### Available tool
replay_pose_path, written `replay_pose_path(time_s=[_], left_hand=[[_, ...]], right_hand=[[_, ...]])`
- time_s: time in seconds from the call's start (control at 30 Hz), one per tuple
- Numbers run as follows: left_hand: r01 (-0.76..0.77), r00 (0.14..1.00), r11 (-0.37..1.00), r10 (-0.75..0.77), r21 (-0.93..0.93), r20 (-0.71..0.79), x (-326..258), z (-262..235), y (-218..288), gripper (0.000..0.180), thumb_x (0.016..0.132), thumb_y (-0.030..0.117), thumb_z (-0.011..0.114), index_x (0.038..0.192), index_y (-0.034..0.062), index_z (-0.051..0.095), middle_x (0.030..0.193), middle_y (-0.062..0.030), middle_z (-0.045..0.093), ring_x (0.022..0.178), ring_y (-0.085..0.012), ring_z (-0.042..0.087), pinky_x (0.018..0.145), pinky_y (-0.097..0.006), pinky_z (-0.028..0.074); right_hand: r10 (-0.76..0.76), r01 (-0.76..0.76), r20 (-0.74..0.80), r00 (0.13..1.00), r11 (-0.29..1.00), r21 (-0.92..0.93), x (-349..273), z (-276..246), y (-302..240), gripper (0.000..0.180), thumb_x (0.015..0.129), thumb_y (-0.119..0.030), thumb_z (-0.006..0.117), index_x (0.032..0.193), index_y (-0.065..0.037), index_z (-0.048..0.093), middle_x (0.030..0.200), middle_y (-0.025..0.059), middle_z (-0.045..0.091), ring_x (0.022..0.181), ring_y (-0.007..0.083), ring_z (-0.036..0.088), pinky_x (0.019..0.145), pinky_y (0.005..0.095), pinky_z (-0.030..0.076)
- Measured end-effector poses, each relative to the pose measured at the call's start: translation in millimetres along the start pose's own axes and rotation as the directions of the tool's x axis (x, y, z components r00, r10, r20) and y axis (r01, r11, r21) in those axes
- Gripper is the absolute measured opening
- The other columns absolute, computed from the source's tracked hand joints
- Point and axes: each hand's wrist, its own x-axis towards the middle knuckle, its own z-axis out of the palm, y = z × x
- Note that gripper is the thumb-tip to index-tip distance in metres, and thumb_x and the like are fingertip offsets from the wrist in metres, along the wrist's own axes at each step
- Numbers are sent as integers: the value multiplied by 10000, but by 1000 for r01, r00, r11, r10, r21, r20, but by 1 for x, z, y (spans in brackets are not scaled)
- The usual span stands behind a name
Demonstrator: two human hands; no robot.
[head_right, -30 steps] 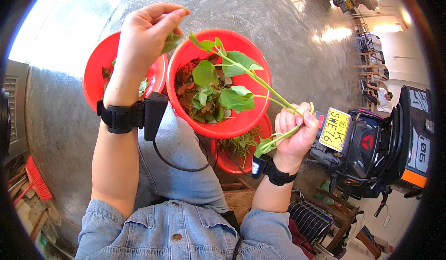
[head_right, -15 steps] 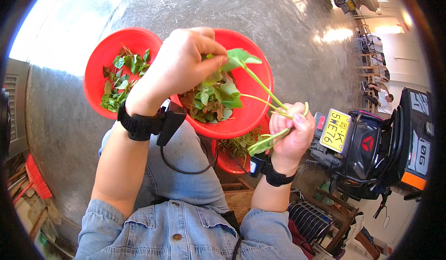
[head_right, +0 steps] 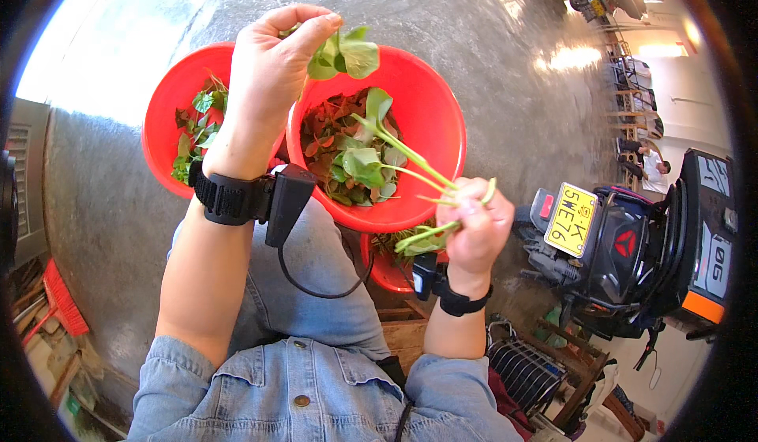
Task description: The person picks up stems of leafy greens, plucks individual leaves by hand, and sorts them into one red bowl while placing the bare stems into a second red bowl.
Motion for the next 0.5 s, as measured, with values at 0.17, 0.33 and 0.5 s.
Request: replay_pose_path(time_s=[0.17, 0.33, 0.5], left_hand=[[-374, 899, 885, 273, 276, 343, -8, 10, 4, 136, 822, 110, 586, 851, -16, 628, 688, -31, 611, 650, -69, 577, 598, -226, 469], [-476, 735, 860, 273, 186, 621, -22, 19, -4, 131, 729, 75, 652, 847, 28, 683, 705, -101, 622, 647, -202, 613, 606, -284, 479], [-494, 726, 861, 330, 124, 604, -24, 24, -2, 141, 726, 70, 619, 845, 26, 680, 680, -97, 602, 620, -214, 599, 583, -304, 469]], right_hand=[[58, -89, 83, 995, 891, 444, 11, -21, -2, 276, 822, -206, 468, 592, -99, 361, 430, -1, 316, 336, 98, 270, 317, 243, 245], [69, -123, 113, 991, 792, 598, 15, -18, 0, 286, 837, -227, 453, 595, -111, 354, 410, -8, 307, 322, 102, 259, 302, 249, 237], [74, -133, 124, 990, 800, 585, 16, -22, 2, 281, 842, -223, 442, 599, -111, 358, 410, -4, 317, 322, 102, 261, 301, 244, 230]])
